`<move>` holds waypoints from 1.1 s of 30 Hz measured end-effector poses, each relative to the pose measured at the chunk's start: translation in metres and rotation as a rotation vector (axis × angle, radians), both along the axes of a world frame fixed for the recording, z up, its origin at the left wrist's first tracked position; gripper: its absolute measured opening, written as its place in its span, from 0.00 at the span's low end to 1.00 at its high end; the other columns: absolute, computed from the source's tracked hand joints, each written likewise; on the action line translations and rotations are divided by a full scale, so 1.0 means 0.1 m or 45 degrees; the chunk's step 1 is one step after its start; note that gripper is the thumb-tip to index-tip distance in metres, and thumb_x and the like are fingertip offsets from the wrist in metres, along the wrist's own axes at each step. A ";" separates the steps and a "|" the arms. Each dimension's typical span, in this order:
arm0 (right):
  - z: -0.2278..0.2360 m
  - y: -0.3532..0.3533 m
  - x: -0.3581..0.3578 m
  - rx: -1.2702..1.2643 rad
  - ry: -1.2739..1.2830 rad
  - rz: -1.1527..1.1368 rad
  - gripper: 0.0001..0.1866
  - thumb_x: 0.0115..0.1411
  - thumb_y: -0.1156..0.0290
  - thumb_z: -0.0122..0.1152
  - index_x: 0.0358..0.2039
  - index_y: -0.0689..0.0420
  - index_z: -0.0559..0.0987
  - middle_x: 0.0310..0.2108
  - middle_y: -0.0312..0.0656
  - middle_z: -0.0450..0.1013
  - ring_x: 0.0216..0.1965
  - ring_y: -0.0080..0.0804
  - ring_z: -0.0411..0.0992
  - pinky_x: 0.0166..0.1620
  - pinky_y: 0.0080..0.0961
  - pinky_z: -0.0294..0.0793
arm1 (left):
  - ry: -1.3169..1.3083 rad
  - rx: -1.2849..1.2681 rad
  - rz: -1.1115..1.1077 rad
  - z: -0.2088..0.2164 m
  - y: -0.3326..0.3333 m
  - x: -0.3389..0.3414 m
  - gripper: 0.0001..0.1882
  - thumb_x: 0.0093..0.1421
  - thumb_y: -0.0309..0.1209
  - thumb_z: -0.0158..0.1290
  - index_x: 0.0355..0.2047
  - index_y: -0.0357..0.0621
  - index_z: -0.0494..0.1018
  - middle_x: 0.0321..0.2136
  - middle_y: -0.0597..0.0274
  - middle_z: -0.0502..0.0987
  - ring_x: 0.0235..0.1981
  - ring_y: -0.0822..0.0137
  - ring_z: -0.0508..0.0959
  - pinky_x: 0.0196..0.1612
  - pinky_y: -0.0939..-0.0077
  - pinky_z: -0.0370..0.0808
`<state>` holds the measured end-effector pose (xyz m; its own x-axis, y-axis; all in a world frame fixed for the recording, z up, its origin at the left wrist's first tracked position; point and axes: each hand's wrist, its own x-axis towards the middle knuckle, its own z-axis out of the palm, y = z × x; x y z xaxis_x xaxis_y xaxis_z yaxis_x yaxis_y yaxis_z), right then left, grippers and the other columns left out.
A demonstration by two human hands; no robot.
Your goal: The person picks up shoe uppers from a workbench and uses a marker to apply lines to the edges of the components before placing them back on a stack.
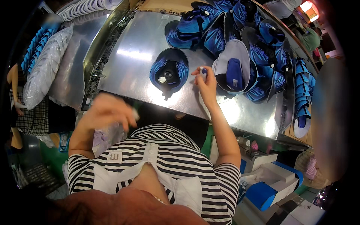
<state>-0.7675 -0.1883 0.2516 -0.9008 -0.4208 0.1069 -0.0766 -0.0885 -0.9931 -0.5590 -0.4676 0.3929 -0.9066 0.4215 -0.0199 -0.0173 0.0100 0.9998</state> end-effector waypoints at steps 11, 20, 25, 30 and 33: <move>-0.08 -0.69 -0.33 0.431 0.206 0.248 0.13 0.66 0.69 0.54 0.49 0.58 0.73 0.29 0.35 0.77 0.25 0.17 0.69 0.31 0.17 0.68 | 1.111 -0.804 0.117 -0.99 0.30 -1.22 0.14 0.55 0.30 0.59 0.42 0.49 0.76 0.37 0.60 0.76 0.45 0.57 0.74 0.59 0.58 0.63; 0.23 -0.29 0.18 0.208 -0.156 0.406 0.17 0.68 0.65 0.50 0.51 0.63 0.73 0.43 0.43 0.75 0.45 0.27 0.72 0.49 0.23 0.70 | -0.463 0.695 0.271 -0.49 0.65 -1.02 0.15 0.65 0.30 0.53 0.50 0.39 0.71 0.40 0.62 0.78 0.43 0.72 0.76 0.48 0.78 0.72; 0.55 -0.06 0.45 0.139 -0.087 0.258 0.11 0.67 0.71 0.53 0.48 0.61 0.70 0.41 0.41 0.74 0.39 0.22 0.70 0.42 0.20 0.72 | -0.525 0.687 0.346 -0.42 0.68 -1.03 0.16 0.64 0.30 0.53 0.51 0.39 0.72 0.38 0.63 0.77 0.42 0.73 0.76 0.45 0.79 0.72; 0.60 0.04 0.68 -0.116 -0.231 0.347 0.11 0.66 0.75 0.54 0.47 0.59 0.67 0.37 0.39 0.74 0.30 0.18 0.67 0.35 0.15 0.69 | -0.435 0.678 0.369 -0.44 0.70 -1.02 0.16 0.65 0.32 0.53 0.50 0.38 0.73 0.38 0.64 0.77 0.41 0.74 0.75 0.43 0.80 0.72; 0.59 0.09 0.76 0.058 -0.232 0.375 0.11 0.67 0.74 0.51 0.49 0.60 0.69 0.35 0.40 0.74 0.29 0.19 0.65 0.33 0.16 0.67 | -0.392 0.646 0.393 -0.45 0.66 -1.02 0.16 0.65 0.33 0.52 0.49 0.38 0.73 0.38 0.63 0.77 0.39 0.74 0.76 0.42 0.80 0.72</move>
